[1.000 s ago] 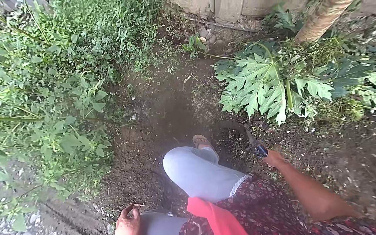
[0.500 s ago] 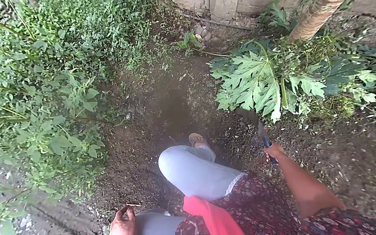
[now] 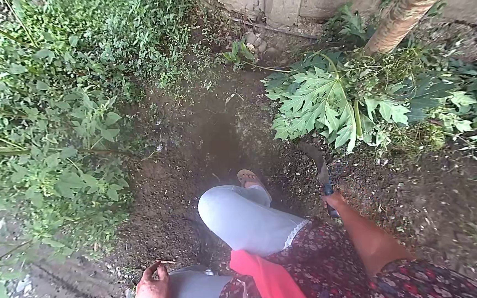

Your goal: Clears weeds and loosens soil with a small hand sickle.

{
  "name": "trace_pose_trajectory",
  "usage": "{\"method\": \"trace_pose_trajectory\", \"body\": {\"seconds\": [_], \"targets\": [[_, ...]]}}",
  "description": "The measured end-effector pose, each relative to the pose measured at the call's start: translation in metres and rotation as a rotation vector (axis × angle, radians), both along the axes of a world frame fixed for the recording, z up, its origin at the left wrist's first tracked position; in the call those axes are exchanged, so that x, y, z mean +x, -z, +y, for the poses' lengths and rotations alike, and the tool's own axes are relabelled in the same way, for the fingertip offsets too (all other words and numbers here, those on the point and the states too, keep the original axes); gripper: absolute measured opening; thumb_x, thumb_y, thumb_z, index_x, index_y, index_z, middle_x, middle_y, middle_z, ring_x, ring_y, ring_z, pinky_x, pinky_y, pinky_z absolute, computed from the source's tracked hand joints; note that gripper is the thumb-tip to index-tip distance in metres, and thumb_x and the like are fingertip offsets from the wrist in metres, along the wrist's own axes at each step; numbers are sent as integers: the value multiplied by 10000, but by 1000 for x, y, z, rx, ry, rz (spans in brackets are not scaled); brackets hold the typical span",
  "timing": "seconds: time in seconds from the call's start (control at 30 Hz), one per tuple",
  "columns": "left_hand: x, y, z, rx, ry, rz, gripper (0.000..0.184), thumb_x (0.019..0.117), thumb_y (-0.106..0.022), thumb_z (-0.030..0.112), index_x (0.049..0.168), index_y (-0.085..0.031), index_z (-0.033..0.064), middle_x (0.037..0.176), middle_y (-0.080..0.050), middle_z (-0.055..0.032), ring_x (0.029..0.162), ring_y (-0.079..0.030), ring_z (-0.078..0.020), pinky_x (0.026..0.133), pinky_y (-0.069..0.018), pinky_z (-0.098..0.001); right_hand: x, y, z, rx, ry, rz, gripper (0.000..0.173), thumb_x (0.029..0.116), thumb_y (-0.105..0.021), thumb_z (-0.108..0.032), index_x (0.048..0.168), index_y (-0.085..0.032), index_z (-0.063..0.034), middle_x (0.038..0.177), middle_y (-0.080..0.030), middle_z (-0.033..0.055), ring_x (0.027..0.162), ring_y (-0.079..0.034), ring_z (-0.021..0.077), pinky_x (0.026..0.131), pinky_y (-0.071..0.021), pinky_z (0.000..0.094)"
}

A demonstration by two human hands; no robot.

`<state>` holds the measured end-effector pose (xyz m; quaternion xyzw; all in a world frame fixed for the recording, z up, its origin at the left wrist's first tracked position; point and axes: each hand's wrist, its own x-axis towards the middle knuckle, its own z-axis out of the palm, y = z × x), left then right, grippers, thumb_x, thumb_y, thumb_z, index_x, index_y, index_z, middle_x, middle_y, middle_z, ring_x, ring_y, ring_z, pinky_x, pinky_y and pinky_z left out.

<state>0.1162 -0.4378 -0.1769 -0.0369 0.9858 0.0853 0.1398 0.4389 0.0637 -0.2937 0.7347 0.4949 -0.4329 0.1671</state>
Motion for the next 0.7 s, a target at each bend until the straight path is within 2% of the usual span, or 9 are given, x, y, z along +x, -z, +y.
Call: {"method": "trace_pose_trajectory", "body": {"seconds": [0.13, 0.17, 0.3, 0.37, 0.47, 0.53, 0.6, 0.7], "targets": [[-1, 1, 0, 10, 2, 2, 341, 1071, -499, 237, 1280, -691, 47, 1298, -668, -265, 1271, -602, -465, 1064, -435, -662, 14, -11, 4, -2, 123, 127, 360, 968, -678, -128, 1278, -555, 6, 901, -634, 96, 700, -635, 175, 678, -559, 360], [-1, 1, 0, 15, 4, 1, 345, 1071, -498, 239, 1283, -689, 46, 1299, -668, -264, 1272, -602, -464, 1065, -434, -662, 9, -13, 5, 20, 187, 172, 350, 976, -667, -128, 1279, -553, 4, 902, -630, 100, 698, -634, 179, 673, -560, 363], [-1, 2, 1, 15, 11, -2, 345, 1072, -495, 243, 1287, -691, 57, 1307, -666, -261, 1277, -598, -468, 1065, -433, -667, -35, -15, -4, 88, 408, 309, 261, 950, -685, -129, 1155, -603, 12, 891, -628, 116, 702, -612, 197, 669, -537, 378], [0, 1, 0, 17, 23, -9, 346, 1070, -495, 238, 1282, -690, 47, 1303, -665, -268, 1271, -597, -475, 1059, -430, -676, -43, -12, -9, 16, 258, 235, 284, 943, -695, -133, 1170, -610, 14, 895, -644, 114, 713, -631, 192, 685, -549, 370], [-2, 3, 0, 14, 25, 3, 344, 1073, -494, 248, 1269, -698, 53, 1285, -679, -256, 1251, -614, -467, 1050, -438, -672, -30, -8, -3, -89, -64, 83, 425, 936, -719, -131, 1291, -553, 31, 975, -647, 120, 769, -658, 181, 743, -565, 353], [-2, 4, -2, 19, 25, 10, 344, 1072, -500, 248, 1272, -697, 48, 1284, -677, -262, 1255, -608, -476, 1053, -431, -681, -17, -14, 7, -79, -150, 53, 440, 947, -713, -155, 1311, -551, 31, 985, -664, 127, 777, -675, 191, 757, -572, 373], [-2, 3, -2, 29, 29, 18, 341, 1067, -507, 238, 1271, -694, 39, 1281, -676, -267, 1258, -603, -484, 1056, -427, -685, -10, -19, 12, -37, -91, 107, 421, 952, -700, -138, 1307, -546, 27, 946, -649, 122, 732, -657, 185, 719, -568, 365], [-1, 2, -1, 35, 33, 14, 337, 1068, -507, 234, 1266, -696, 38, 1283, -676, -264, 1264, -600, -480, 1065, -424, -676, -24, -22, 5, 64, 195, 219, 316, 963, -675, -132, 1227, -570, 6, 892, -634, 96, 691, -639, 170, 677, -561, 350]]}}
